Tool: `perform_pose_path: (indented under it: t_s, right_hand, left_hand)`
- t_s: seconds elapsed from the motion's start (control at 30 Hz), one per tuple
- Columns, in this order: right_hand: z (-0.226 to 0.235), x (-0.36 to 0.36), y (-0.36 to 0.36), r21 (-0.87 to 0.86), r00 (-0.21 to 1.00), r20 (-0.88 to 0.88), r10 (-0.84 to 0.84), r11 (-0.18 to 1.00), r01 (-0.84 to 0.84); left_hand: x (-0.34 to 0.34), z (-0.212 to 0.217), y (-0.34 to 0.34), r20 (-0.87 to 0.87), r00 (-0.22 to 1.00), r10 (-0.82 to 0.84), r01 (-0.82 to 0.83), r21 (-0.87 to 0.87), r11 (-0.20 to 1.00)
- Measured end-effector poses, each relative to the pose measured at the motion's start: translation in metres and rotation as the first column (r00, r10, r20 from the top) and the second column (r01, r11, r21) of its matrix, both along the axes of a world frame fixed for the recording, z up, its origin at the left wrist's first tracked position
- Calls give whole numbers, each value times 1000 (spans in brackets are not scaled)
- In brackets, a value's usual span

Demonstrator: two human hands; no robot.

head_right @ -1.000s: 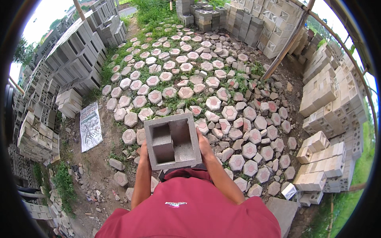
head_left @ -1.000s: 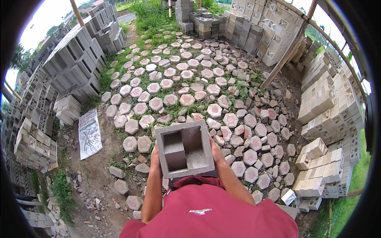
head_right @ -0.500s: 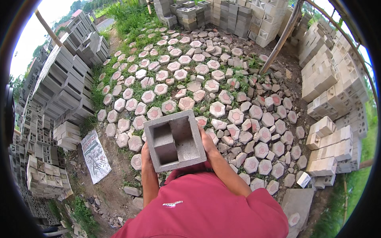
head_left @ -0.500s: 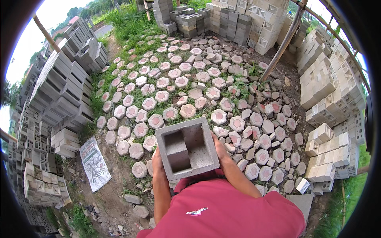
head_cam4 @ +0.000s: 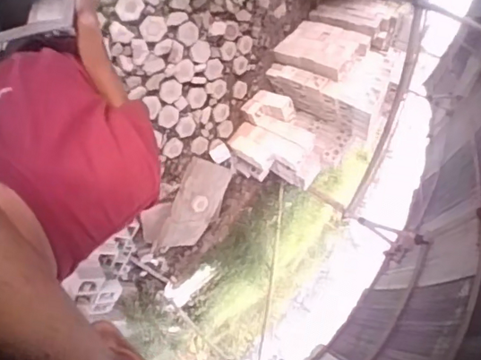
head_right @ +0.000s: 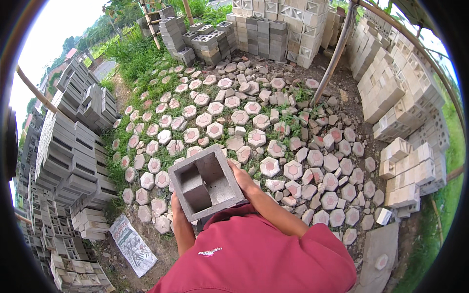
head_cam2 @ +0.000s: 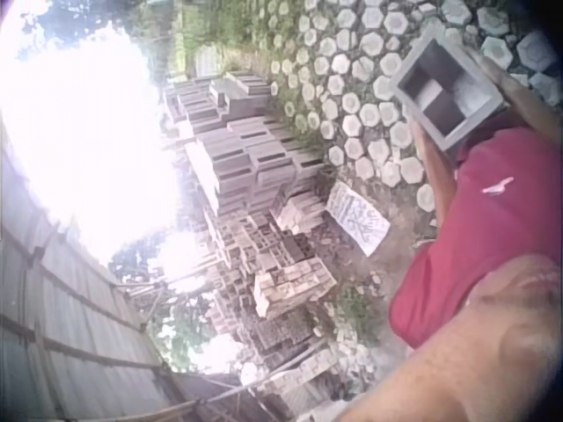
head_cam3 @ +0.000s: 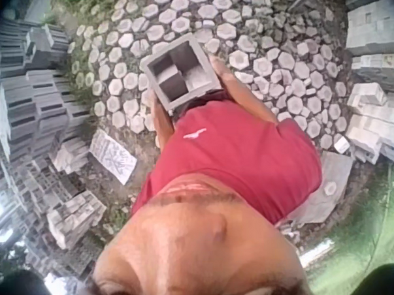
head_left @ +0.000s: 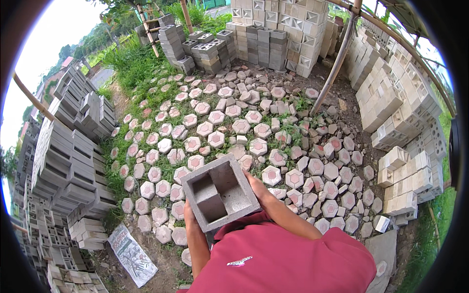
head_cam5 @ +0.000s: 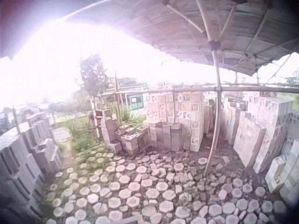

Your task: The person stacks concrete masonry blocks one by one by hand into a larger structure within a storage or production area.

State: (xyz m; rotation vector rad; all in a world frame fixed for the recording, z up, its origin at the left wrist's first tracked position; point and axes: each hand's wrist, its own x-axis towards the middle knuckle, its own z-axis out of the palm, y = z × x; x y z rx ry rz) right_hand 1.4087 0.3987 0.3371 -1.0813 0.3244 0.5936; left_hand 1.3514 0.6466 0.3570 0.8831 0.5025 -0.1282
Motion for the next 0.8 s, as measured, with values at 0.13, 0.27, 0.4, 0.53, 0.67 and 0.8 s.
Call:
perform_pose_path:
  t_s: [0.13,0.27,0.4,0.53,0.67,0.8]
  right_hand:
    - [24,41,-4,48,995,-35,-94,994,95]
    - [2,84,-17,85,958,-49,-283,954,286]
    - [28,139,-12,260,915,-16,-404,882,394]
    - [56,218,-4,202,891,36,-453,876,437]
    - [40,302,-3,228,874,50,-483,857,461]
    - [44,361,11,215,823,70,-564,814,540]
  left_hand:
    - [73,-32,15,4,998,-68,68,-16,998]
    - [149,-29,-1,-56,981,-184,184,-1,983]
    - [232,-12,-15,-69,953,-296,295,-25,955]
    - [343,7,-17,-61,934,-352,351,-29,936]
    - [430,30,-19,-72,920,-386,387,-2,922]
    - [493,28,-16,-87,901,-426,427,4,904]
